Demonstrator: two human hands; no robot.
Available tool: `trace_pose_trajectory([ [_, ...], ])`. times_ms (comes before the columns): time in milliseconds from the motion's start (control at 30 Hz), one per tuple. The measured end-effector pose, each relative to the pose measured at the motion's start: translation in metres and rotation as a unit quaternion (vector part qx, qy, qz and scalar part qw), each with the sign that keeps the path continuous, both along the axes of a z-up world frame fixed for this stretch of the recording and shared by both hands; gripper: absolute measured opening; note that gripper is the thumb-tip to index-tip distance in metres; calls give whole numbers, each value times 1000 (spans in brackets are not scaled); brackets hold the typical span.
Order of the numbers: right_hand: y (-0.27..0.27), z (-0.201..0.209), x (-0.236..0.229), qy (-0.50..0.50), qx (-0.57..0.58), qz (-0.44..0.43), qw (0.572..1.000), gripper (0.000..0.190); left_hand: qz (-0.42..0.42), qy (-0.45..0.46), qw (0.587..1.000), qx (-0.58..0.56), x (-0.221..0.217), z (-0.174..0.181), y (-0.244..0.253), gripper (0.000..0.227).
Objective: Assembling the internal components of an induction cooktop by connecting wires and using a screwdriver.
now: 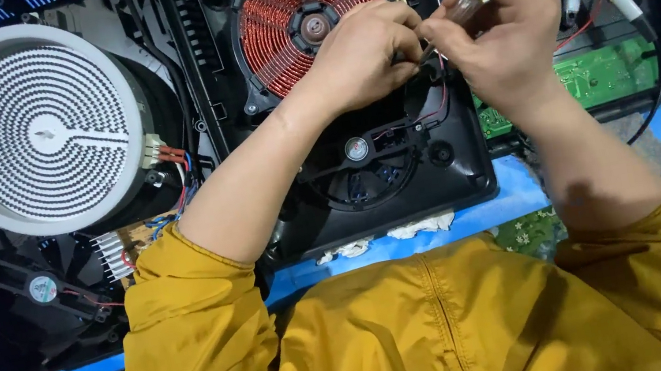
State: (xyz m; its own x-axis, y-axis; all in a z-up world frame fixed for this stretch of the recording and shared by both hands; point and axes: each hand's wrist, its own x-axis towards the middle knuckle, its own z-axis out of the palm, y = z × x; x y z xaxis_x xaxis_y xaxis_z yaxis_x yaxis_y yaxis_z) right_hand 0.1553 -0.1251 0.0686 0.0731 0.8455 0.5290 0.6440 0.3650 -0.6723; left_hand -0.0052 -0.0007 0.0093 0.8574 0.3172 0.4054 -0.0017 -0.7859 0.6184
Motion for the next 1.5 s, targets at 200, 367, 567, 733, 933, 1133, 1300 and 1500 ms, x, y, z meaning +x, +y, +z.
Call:
trace_pose_trajectory([
  [200,-1,3,-5,67,-6,7,998,24,1,15,1000,5,0,0,-2,15],
  [367,3,6,1,86,-16,45,995,18,0,-23,1000,4,3,-5,1,21],
  [567,4,9,2,73,-21,43,996,18,-8,-18,1000,20,2,-3,3,13],
  [733,-1,4,-2,28,9,54,998,19,4,-14,1000,12,1,-3,0,20],
  [933,-4,0,5,41,44,45,997,17,9,-13,1000,6,1,-1,0,16],
  [1133,-23,-16,54,184,122,29,975,11,25,1,997,-71,-2,17,-5,10],
  [1300,-52,-19,71,190,131,-29,973,8,10,-35,993,-109,-6,26,-1,10],
  [1500,-71,-19,65,150,4,-74,986,20,-13,-39,990,-138,-12,55,-9,11],
])
